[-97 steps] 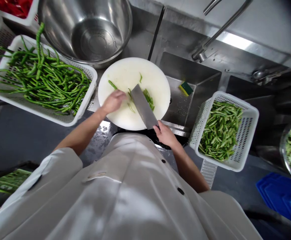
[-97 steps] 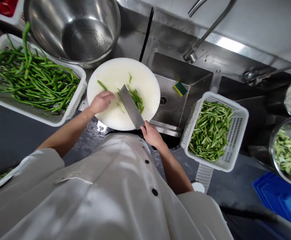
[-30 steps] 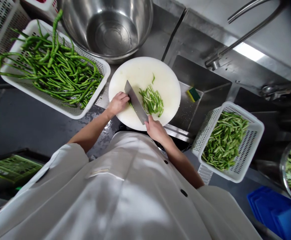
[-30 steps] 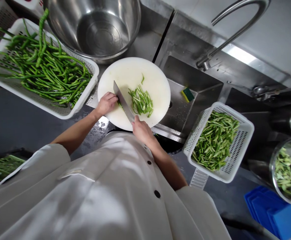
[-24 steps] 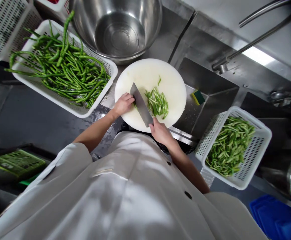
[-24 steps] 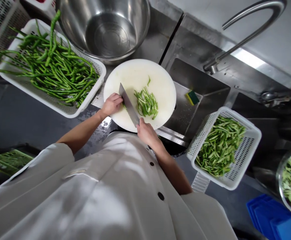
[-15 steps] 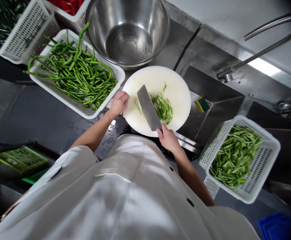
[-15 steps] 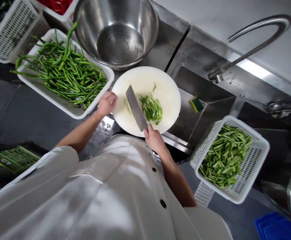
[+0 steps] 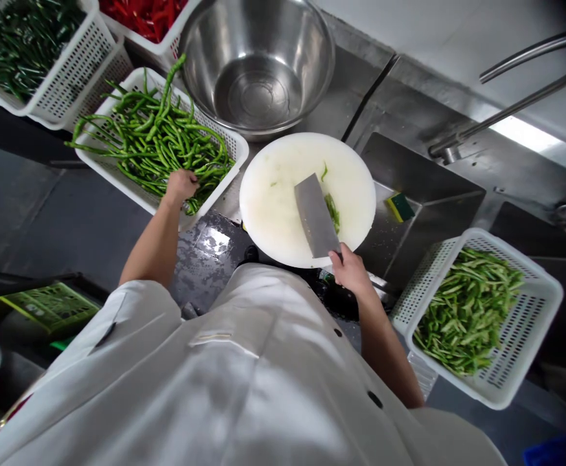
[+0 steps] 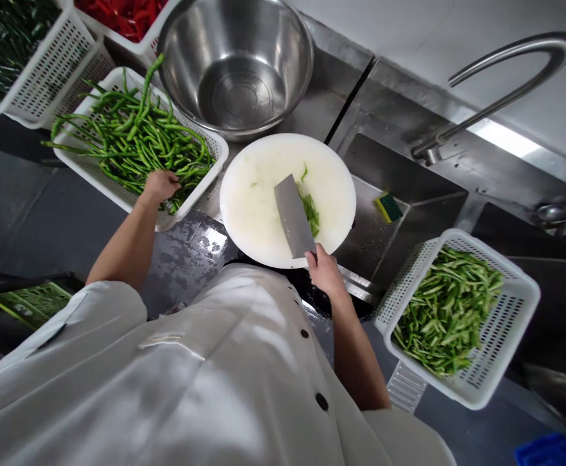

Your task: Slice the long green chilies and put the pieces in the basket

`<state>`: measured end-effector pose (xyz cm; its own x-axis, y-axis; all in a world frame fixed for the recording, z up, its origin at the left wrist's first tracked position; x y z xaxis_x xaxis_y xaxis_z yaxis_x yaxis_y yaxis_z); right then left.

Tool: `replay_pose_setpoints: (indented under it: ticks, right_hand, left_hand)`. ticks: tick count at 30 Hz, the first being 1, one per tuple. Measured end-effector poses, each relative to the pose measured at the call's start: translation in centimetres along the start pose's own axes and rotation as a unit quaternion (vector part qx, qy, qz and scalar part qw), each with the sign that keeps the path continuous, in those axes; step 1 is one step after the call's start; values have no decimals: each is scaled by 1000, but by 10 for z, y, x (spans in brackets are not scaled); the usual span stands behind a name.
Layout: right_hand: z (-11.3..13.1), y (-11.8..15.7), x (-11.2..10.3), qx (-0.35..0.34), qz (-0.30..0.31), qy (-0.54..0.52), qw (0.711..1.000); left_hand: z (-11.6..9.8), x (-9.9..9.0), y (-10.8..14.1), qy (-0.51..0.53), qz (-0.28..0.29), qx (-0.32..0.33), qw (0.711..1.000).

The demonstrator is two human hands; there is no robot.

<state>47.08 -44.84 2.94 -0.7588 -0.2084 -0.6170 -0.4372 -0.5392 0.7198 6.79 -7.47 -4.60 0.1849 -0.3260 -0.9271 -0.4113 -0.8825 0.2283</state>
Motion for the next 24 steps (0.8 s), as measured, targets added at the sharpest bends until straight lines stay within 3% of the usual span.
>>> replay_pose_setpoints:
  ticks: [2, 3, 6, 8, 10, 13, 16, 24]
  right_hand:
    - [-7, -2, -5, 9, -12, -5, 1000]
    - [-9, -2, -5, 10, -13, -5, 1000]
    - [-7, 2, -4, 7, -14, 21, 1000]
    - [-2, 9, -4, -9, -34, 72, 997]
    - [2, 19, -4, -26, -64, 135, 989]
    - [3, 35, 0, -30, -66, 201, 977]
    - [0, 47, 7, -17, -30, 240, 970]
    - [0, 77, -6, -37, -6, 293, 955]
  left_hand:
    - [0, -20, 8, -24, -80, -32, 996]
    - [-7, -29, 13, -28, -130, -15, 991]
    - [-65, -31, 28, -14, -228, 177, 957]
    - [-123, -8, 38, -3, -203, 299, 932]
    - [-179, 28, 49, 14, -152, 377, 913]
    - [-230, 79, 64, 12, -106, 443, 890]
    - [-237, 104, 73, 10, -109, 466, 878]
    - [-226, 109, 71, 19, -84, 473, 877]
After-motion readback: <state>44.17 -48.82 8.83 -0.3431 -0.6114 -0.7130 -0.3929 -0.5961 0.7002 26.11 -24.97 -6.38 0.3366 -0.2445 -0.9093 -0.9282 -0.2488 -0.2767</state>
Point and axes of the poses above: each hand's wrist, its own y-axis away from the middle knuckle, its own x-axis out of the palm, z = x × y, the point moved 2 cm from there along -y, towards the middle knuckle, and after that the axes turned 12 degrees about x, right-handed, at the moved point
